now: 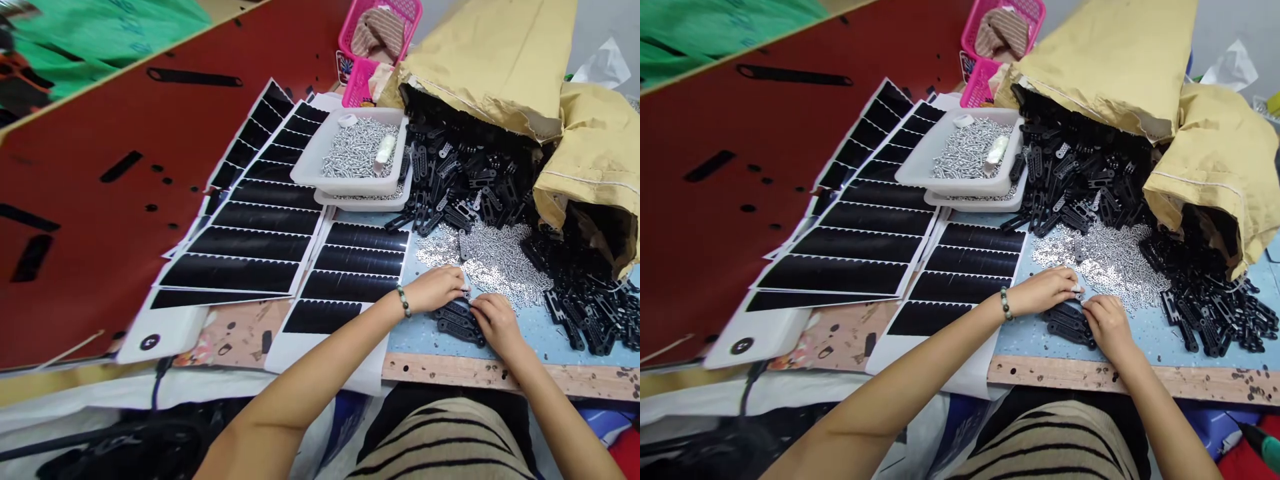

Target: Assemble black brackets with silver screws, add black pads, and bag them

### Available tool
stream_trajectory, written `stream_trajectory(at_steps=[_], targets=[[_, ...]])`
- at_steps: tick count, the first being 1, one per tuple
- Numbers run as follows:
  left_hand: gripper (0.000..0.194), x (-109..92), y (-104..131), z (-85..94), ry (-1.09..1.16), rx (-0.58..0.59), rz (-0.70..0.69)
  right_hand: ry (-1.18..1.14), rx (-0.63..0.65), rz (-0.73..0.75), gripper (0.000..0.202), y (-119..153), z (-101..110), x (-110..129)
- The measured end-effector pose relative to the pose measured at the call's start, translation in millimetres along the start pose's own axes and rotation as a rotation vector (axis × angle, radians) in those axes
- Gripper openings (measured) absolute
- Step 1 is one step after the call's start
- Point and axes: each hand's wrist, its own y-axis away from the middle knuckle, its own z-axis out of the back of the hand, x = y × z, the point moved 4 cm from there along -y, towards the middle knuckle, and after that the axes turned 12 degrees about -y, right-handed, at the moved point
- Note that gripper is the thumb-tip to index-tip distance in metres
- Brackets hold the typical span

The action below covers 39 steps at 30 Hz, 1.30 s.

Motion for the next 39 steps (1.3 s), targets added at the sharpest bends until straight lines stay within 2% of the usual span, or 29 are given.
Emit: stream_trajectory(at_steps=[4, 10, 16, 29, 32, 35, 36, 39], targets=[[0.015, 6, 4, 4.3, 0.017, 0.009, 0.023, -0.014, 0.02, 0.011, 0.019, -9, -1, 2], [0.017, 5, 4, 16.0, 0.059, -0.03, 0.018, -0.036, -0.009, 0.012, 0.018, -19, 10, 4], [0.014, 7, 3, 6.5, -0.003, -0.009, 0.032, -0.003, 0.044, 0.009, 0.019, -14, 3, 3], [0.015, 8, 11, -4.3, -0.02, -0.061, 0.041, -0.025, 0.027, -0.009, 0.015, -9, 0, -3], [0.014, 4, 13, -4.5, -0.032, -0.046, 0.035, -0.055, -0.041, -0.054, 0.016, -30, 5, -6], [0.013, 1, 16, -4.1, -0.022, -0.005, 0.025, -0.042, -0.219, -0.15, 0.029, -69, 9, -13], [0.012, 1, 16, -2.9, -0.002, -0.014, 0.042, -0.003, -0.231, -0.174, 0.035, -83, 7, -14], [0.015, 11, 16, 5.9, 0.173, -0.182, 0.243, 0.087, -0.182, -0.203, 0.023, -109, -5, -11]])
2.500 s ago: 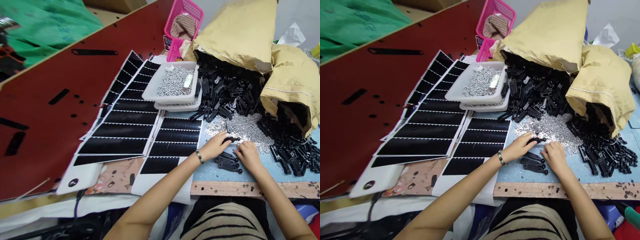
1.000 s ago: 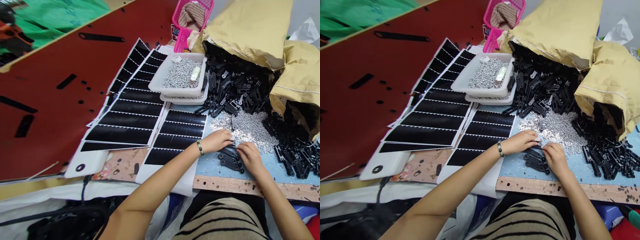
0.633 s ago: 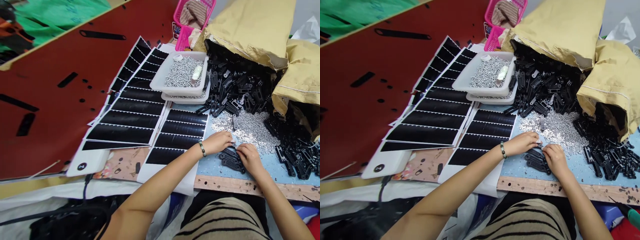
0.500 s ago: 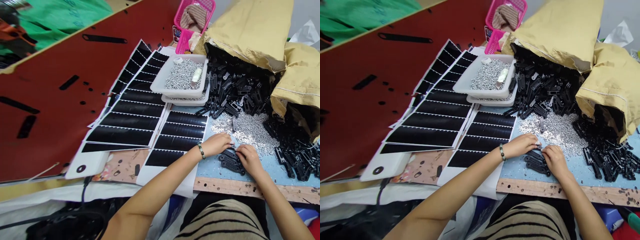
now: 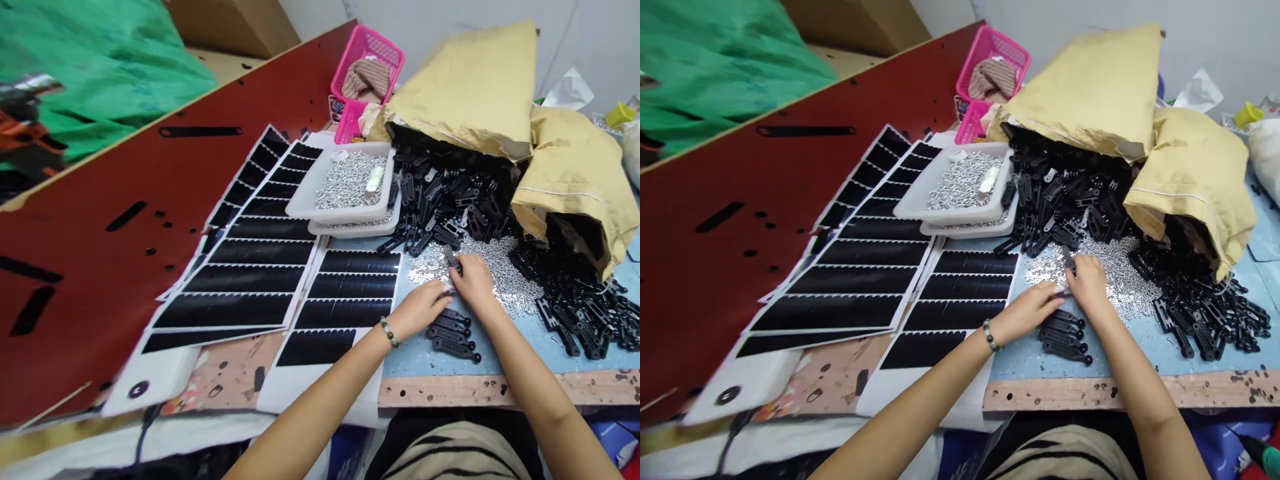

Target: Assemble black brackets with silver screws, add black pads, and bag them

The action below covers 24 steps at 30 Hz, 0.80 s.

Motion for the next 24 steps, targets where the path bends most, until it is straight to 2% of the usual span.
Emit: stream_trajectory(at_steps=[3, 6, 8, 10, 11, 12, 14, 16, 18, 20, 22, 24], targets=[[0.027, 11, -10, 4.7, 0.387, -0.143, 0.233, -0.02, -0.002, 0.081, 0.019, 7, -5, 14], [0.028, 11, -23, 3.7, 0.675, -0.202, 0.327, -0.097, 0.092, 0.261, 0.023, 23, 7, 15], [0.028, 9, -27, 3.2, 0.783, -0.21, 0.37, -0.118, 0.06, 0.246, 0.027, 20, 31, -7], [0.03, 6, -28, 1.7, 0.857, -0.168, 0.401, -0.027, -0.092, 0.053, 0.031, 6, 64, -47], [0.029, 4, -28, 1.0, 0.87, -0.149, 0.414, 0.052, -0.104, -0.058, 0.032, -3, 77, -68], [0.026, 3, -27, 0.1, 0.869, -0.132, 0.419, 0.125, -0.058, -0.153, 0.031, -13, 87, -88], [0.021, 0, -27, -2.6, 0.849, -0.107, 0.409, 0.149, 0.001, -0.204, 0.028, -28, 98, -113], [0.024, -2, -29, -5.7, 0.814, -0.095, 0.37, 0.139, 0.045, -0.205, 0.025, -37, 101, -124], [0.026, -3, -31, -8.1, 0.767, -0.089, 0.325, 0.132, 0.061, -0.202, 0.025, -36, 99, -123], [0.026, -3, -33, -8.5, 0.672, -0.084, 0.299, 0.089, 0.021, -0.178, 0.026, -28, 98, -111], [0.024, -5, -34, -6.2, 0.525, -0.083, 0.275, -0.067, -0.047, -0.11, 0.024, -17, 95, -91], [0.024, -10, -34, -1.4, 0.359, -0.109, 0.221, -0.309, -0.052, -0.021, 0.02, -5, 88, -65]])
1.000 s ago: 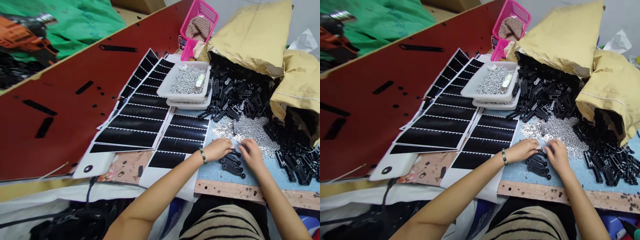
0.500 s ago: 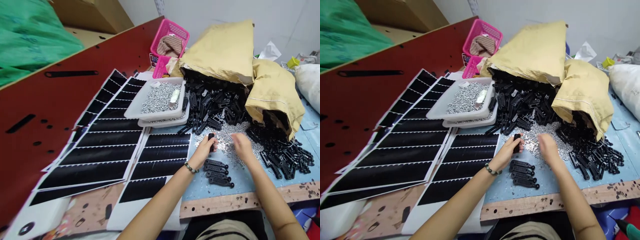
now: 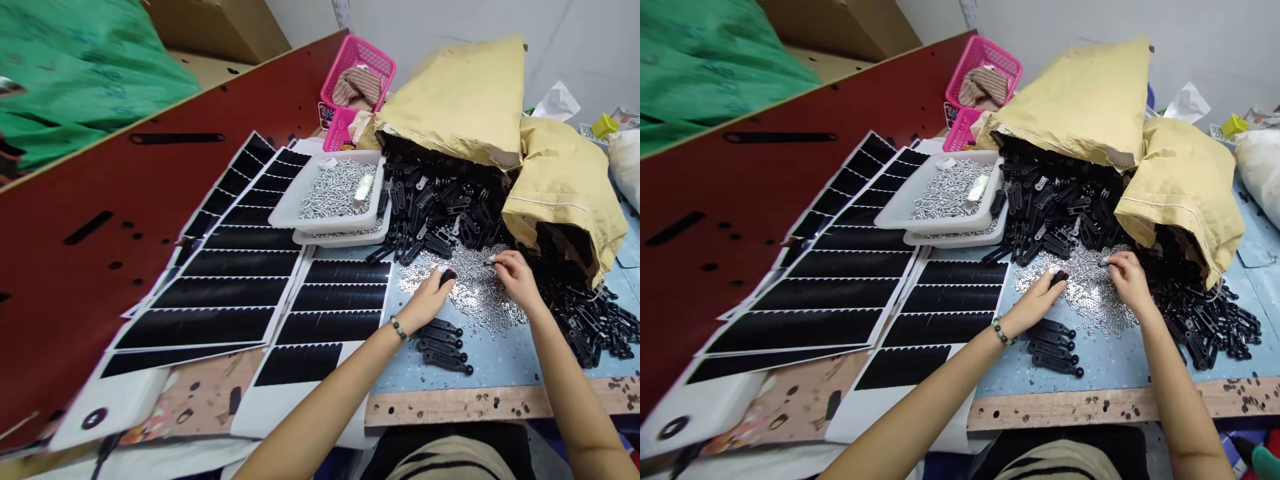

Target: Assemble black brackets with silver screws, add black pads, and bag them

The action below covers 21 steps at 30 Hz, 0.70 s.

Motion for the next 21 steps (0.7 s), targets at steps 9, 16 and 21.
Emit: stream_trajectory(at_steps=[9, 16, 21], targets=[[0.023, -22, 9, 7.5, -0.474, -0.119, -0.306, -0.238, 0.153, -0.105, 0.019, 17, -49, 50], [0.027, -28, 16, 8.2, -0.755, -0.176, -0.411, -0.3, 0.095, -0.203, 0.025, 28, -49, 49], [0.029, -29, 23, 4.7, -0.743, -0.081, -0.434, -0.321, 0.185, -0.297, 0.032, 46, -45, 43]])
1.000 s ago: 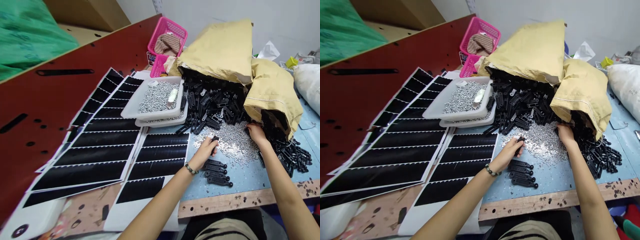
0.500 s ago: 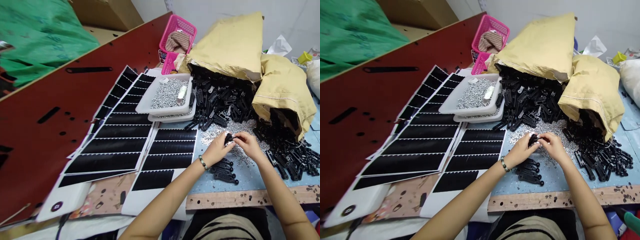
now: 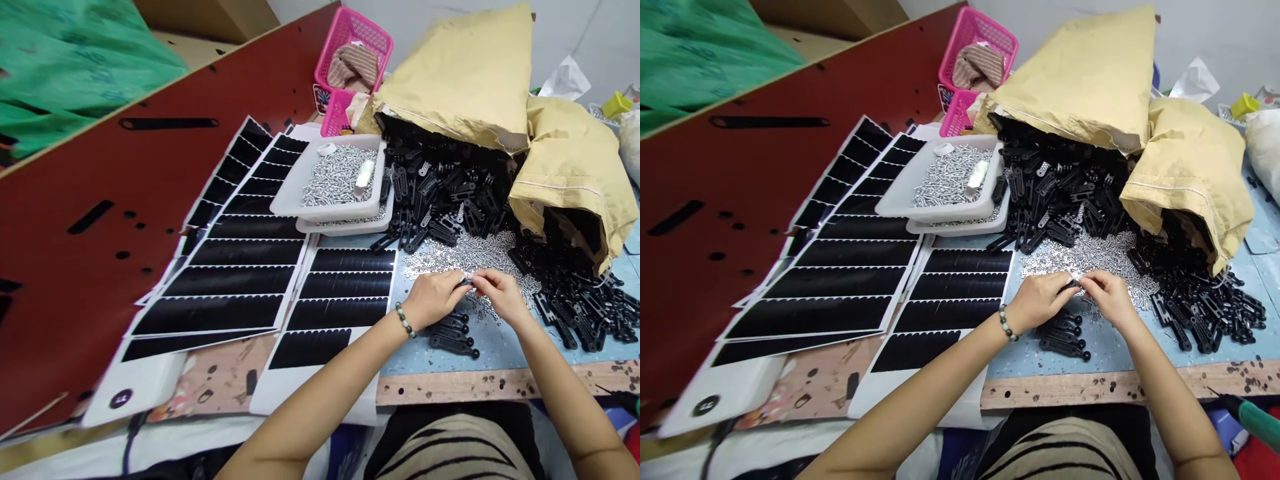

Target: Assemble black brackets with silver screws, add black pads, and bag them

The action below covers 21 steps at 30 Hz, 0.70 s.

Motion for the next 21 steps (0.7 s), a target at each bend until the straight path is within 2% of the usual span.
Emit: stream_trajectory(at_steps=[2, 5, 8, 11, 14, 18, 21], targets=[[0.03, 7, 2, -1.3, 0.065, 0.061, 0.075, 0.169, 0.059, 0.051, 0.03, 11, 3, -4], [0.023, 22, 5, -3.9, 0.222, 0.124, 0.211, 0.538, 0.174, 0.146, 0.015, 27, -1, -15], [0.014, 31, 6, -6.1, 0.36, 0.136, 0.248, 0.772, 0.22, 0.179, 0.008, 31, -12, -29], [0.014, 31, 5, -8.1, 0.386, 0.146, 0.16, 0.747, 0.116, 0.223, 0.01, 27, -17, -33], [0.015, 22, 5, -12.9, 0.359, 0.177, 0.002, 0.546, -0.012, 0.268, 0.02, 30, -10, -31], [0.016, 9, 9, -26.2, 0.296, 0.279, -0.159, 0.452, 0.098, 0.326, 0.019, 49, -10, -39], [0.022, 5, 12, -33.9, 0.228, 0.333, -0.192, 0.547, 0.08, 0.359, 0.019, 61, -13, -45]])
